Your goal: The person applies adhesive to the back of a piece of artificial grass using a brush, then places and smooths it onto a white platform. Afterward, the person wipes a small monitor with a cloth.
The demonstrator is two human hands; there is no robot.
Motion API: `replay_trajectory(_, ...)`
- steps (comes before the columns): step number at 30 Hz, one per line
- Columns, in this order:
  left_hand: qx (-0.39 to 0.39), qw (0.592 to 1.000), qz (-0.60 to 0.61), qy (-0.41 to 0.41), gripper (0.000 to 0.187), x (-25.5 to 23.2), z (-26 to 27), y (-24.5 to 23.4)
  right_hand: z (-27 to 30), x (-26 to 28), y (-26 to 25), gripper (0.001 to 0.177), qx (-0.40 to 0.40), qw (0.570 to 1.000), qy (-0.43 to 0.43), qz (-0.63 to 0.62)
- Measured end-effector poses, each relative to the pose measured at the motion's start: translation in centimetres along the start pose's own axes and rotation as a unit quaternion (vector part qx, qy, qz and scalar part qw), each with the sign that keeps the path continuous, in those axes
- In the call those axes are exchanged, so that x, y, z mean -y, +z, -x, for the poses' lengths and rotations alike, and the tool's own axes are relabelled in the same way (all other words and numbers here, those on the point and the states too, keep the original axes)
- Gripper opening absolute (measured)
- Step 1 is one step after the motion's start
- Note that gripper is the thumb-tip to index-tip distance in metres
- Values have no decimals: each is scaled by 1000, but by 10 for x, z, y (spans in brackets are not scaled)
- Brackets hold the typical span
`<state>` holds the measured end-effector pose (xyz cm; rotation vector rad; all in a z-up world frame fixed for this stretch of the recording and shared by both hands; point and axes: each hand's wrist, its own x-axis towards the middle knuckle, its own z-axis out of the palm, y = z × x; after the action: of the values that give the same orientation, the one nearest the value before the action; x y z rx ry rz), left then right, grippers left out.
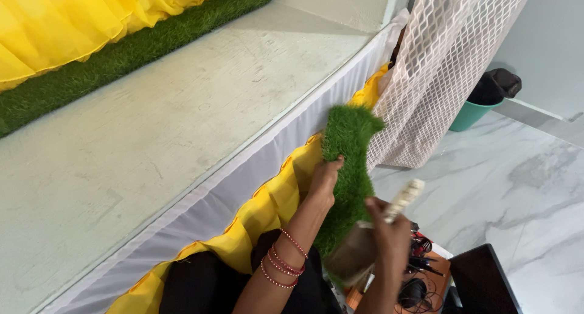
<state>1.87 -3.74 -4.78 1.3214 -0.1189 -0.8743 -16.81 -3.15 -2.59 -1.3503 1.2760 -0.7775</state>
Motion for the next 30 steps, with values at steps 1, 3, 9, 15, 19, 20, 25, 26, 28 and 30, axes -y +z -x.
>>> replay_trajectory(1,19,1000,-4,14,64,-1,3,1,3,4,6,48,29,997,8,73)
replay_trajectory(3,54,998,-11,41,68,-5,11,2,10,10,14,62,6,995,7,98)
replay_trajectory(9,200,960,-196,-5,84,-26,42,-5,10,11,10,97,-45,993,-5,111)
replay_trajectory(15,221,928,-297,-46,92,-35,51,-3,2,7,5,115,-26,978,34,205)
replay_trajectory(19,237,929,-282,-19,85,-28,45,-5,1,6,3,78,-9,981,27,190)
replay_trajectory(20,235,932,-277,-8,84,-27,42,-5,2,7,4,82,7,984,11,178)
replay_trajectory(25,236,938,-252,11,78,-21,38,-9,10,15,12,94,46,983,-56,166)
replay_trajectory(26,209,944,-254,-7,77,-20,37,-10,11,16,12,91,40,983,-47,173)
replay_trajectory(28,206,948,-240,-16,73,-18,35,-10,12,18,13,87,26,981,-32,187)
replay_trajectory(30,253,945,-209,3,68,-17,34,-10,10,20,13,73,16,988,-10,155)
